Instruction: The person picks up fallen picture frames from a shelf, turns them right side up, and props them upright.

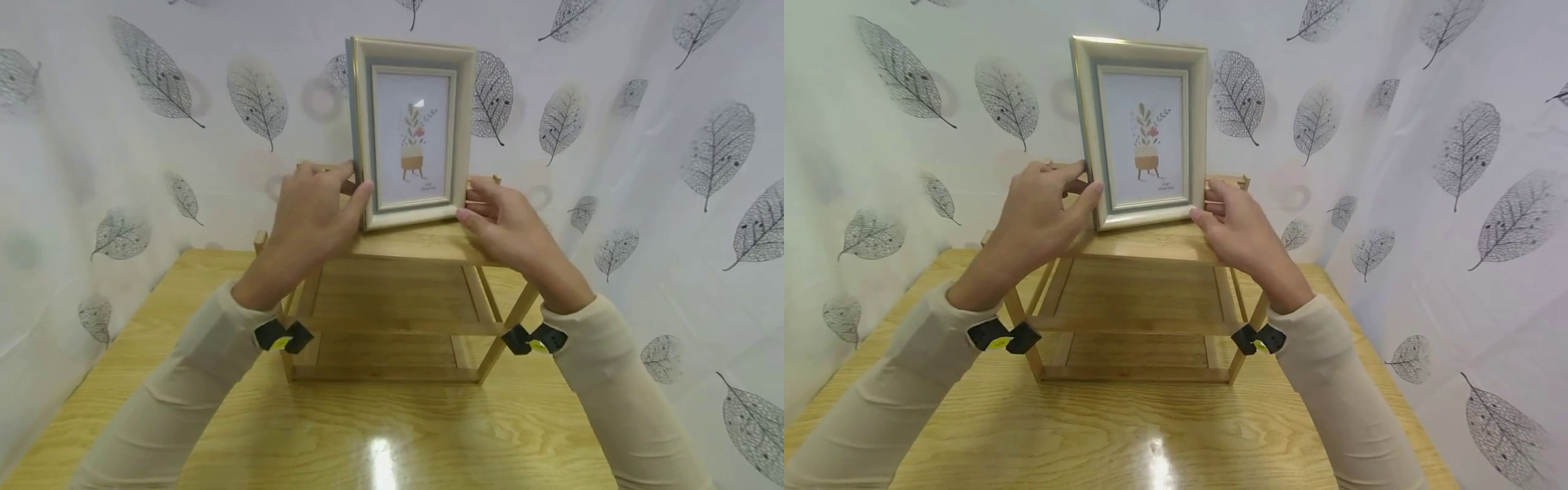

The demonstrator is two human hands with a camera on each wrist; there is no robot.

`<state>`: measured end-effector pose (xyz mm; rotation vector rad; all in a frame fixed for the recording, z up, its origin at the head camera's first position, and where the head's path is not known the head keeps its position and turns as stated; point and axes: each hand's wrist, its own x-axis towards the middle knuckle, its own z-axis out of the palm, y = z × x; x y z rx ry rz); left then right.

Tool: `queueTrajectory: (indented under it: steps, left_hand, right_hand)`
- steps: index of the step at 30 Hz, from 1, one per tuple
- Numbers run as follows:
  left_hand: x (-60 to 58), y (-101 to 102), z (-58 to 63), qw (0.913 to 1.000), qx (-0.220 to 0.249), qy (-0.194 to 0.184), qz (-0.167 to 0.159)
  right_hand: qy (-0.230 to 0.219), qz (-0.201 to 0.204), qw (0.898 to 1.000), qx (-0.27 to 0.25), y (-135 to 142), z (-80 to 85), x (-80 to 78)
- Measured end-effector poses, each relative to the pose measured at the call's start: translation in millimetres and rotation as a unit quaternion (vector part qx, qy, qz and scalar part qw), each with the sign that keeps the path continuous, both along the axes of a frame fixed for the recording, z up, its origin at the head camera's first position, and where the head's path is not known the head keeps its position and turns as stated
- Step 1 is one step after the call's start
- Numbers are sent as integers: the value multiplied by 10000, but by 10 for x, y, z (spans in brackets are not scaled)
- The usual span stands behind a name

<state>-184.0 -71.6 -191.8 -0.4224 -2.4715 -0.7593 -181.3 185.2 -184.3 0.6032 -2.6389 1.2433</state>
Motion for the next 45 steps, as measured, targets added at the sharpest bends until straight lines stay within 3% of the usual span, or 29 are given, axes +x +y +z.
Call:
queueTrajectory:
  steps: [12, 18, 24, 36, 45]
  left_hand:
    - [14, 2, -10, 9939, -392, 919, 473]
    - [25, -22, -15, 9910, -462, 1163, 482]
    - [28, -40, -29, 9937, -160, 1084, 218]
    - [8, -53, -35, 9968, -22, 789, 124]
    - [-18, -72, -41, 9972, 150, 735, -56]
  right_hand:
    - [143, -159, 9998, -41, 19, -5, 29]
    - [48, -390, 9989, -259, 10, -5, 52]
    - [-35, -506, 9970, -585, -2, -3, 80]
    - [89, -620, 9970, -451, 4, -23, 80]
    - [120, -449, 9982, -387, 13, -6, 110]
